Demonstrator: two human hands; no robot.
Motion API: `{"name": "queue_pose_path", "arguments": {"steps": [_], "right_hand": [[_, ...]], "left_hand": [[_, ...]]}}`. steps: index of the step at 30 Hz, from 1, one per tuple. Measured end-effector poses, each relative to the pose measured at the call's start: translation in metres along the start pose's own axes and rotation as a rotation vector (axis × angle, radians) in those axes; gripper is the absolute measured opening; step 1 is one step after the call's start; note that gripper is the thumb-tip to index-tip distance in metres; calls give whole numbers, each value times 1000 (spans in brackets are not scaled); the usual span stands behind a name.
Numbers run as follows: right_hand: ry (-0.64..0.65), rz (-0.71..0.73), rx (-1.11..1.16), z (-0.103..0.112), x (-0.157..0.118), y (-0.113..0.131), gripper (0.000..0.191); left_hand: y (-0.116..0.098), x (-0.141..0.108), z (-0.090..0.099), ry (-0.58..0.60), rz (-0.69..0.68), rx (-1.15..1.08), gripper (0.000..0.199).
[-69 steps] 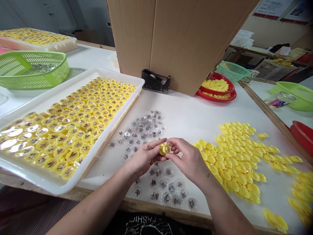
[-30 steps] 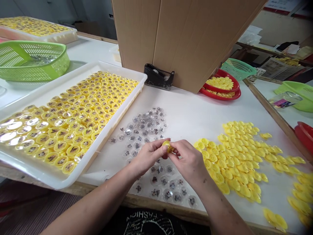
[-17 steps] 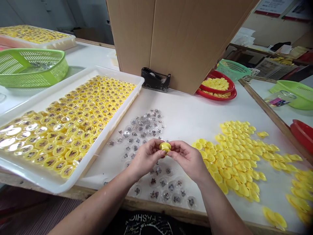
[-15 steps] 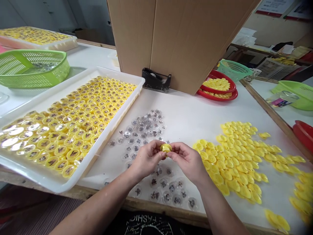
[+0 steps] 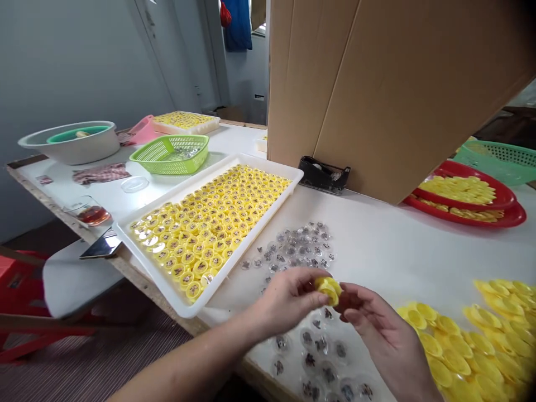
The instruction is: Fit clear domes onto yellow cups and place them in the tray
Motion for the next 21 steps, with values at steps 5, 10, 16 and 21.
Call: {"name": "queue_pose_path", "arguments": {"steps": [5, 10, 16, 21], "right_hand": [[-149, 15, -92, 15, 2, 4, 41], [-199, -20, -159, 31, 2, -3, 45], [-89, -72, -306, 41, 1, -14, 36], [179, 89, -710, 30, 10, -13, 12]], "left_hand": [[-49, 3, 141, -488, 9, 480, 43], [-34, 25, 231, -322, 383, 808, 38], [-11, 37, 227, -96, 484, 904, 36], [-12, 40, 226, -84, 472, 1087, 38]]}}
Point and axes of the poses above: each hand's wrist, its own x-axis towards the middle knuckle, its own z-axis out of the back of the hand, y = z × x, the point moved 3 cm from there along x, towards the middle knuckle, and after that the axes turned 15 degrees about z, right-handed, at the moved point
